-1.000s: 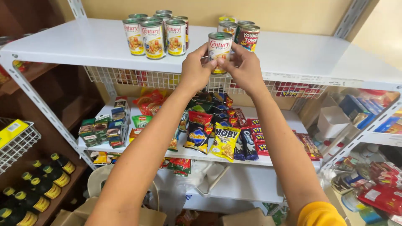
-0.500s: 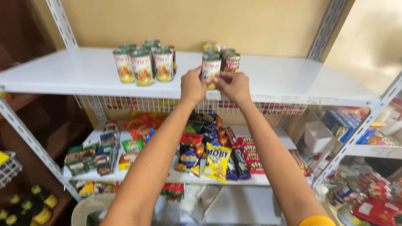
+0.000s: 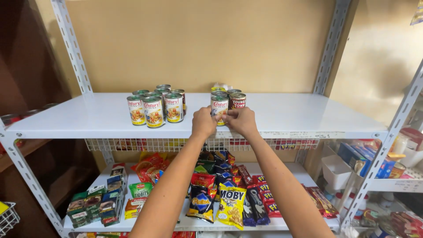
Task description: Stocking canned goods from a cardboard box onto a retail shelf.
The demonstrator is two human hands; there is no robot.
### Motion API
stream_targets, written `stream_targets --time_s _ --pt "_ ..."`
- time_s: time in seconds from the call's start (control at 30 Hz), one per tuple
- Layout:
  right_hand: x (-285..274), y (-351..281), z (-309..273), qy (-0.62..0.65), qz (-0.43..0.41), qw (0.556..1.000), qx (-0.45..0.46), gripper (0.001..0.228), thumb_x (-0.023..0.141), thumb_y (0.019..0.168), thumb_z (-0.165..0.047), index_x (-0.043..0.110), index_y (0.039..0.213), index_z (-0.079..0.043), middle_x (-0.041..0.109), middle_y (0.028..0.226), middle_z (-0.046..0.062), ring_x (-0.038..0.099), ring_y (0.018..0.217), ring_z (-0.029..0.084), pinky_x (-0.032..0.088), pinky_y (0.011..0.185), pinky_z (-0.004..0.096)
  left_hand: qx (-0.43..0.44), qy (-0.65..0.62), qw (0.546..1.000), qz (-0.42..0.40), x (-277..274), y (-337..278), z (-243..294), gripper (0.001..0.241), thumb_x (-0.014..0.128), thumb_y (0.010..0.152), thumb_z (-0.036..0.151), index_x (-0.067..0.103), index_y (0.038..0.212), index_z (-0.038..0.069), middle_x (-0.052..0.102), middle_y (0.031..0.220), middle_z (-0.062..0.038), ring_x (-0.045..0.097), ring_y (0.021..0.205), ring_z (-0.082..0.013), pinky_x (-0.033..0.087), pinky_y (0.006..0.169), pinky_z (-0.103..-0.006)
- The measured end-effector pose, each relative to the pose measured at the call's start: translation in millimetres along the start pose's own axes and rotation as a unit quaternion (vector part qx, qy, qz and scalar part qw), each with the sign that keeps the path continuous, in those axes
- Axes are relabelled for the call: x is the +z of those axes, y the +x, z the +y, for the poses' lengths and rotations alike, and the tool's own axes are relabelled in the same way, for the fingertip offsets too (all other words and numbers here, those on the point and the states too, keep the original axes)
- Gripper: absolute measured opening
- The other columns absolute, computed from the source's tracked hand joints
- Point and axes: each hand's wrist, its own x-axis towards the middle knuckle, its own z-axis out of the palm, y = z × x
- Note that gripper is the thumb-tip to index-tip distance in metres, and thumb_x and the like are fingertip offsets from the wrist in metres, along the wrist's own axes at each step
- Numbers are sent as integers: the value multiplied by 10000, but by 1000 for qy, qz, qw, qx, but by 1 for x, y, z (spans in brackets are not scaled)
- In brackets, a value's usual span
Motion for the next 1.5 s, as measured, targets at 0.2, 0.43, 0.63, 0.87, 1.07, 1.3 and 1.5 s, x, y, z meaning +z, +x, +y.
stream_targets --time_s 0.2,0.43,0.63,0.87,1.07,1.3,1.5 --pt "0 -1 -3 12 0 1000 21 285 830 830 -193 791 1016 19 777 736 90 723 598 100 585 561 254 -20 4 1000 -19 -2 2 1 304 785 860 231 733 1124 91 743 1000 -188 708 972 -377 551 857 -469" --pt "1 4 0 -22 3 1000 4 273 839 822 -219 803 987 -4 764 693 73 717 575 97 577 556 256 -24 7 999 -29 -3 5 4 301 791 850 233 743 1112 93 740 1005 -184 712 965 -374 558 843 -467" --pt "6 4 -2 -61 28 998 8 219 836 822 -252 825 893 -46 718 582 66 676 504 108 540 524 282 -29 16 999 -19 7 8 1 316 800 849 236 730 1100 59 739 1010 -195 706 968 -388 559 833 -475" --pt "11 -8 6 -91 137 982 -92 210 847 829 -254 825 864 -48 726 641 95 683 521 163 543 554 305 -79 8 997 -23 -2 -3 12 372 775 886 274 702 1168 42 725 1037 -213 704 985 -390 556 822 -487" --pt "23 -84 -27 -23 201 941 -270 130 817 911 -137 785 959 -20 753 888 113 729 778 173 567 702 293 122 -151 965 175 -26 -73 -15 439 719 934 158 633 1333 -4 732 1113 -191 726 1029 -324 567 893 -395" --pt "121 -163 -55 109 63 946 -298 121 764 994 -78 747 1085 1 740 999 89 716 902 154 574 831 282 15 -292 942 165 -104 -199 -101 327 669 983 67 665 1304 11 742 1147 -94 727 1012 -124 589 896 -280" --pt "273 -210 -68 231 -124 942 -210 139 751 997 -118 756 1086 -11 740 947 57 691 808 94 565 742 248 -99 -228 934 257 -183 -287 -219 273 655 1029 46 667 1300 17 737 1158 -81 699 1015 -100 578 905 -265"
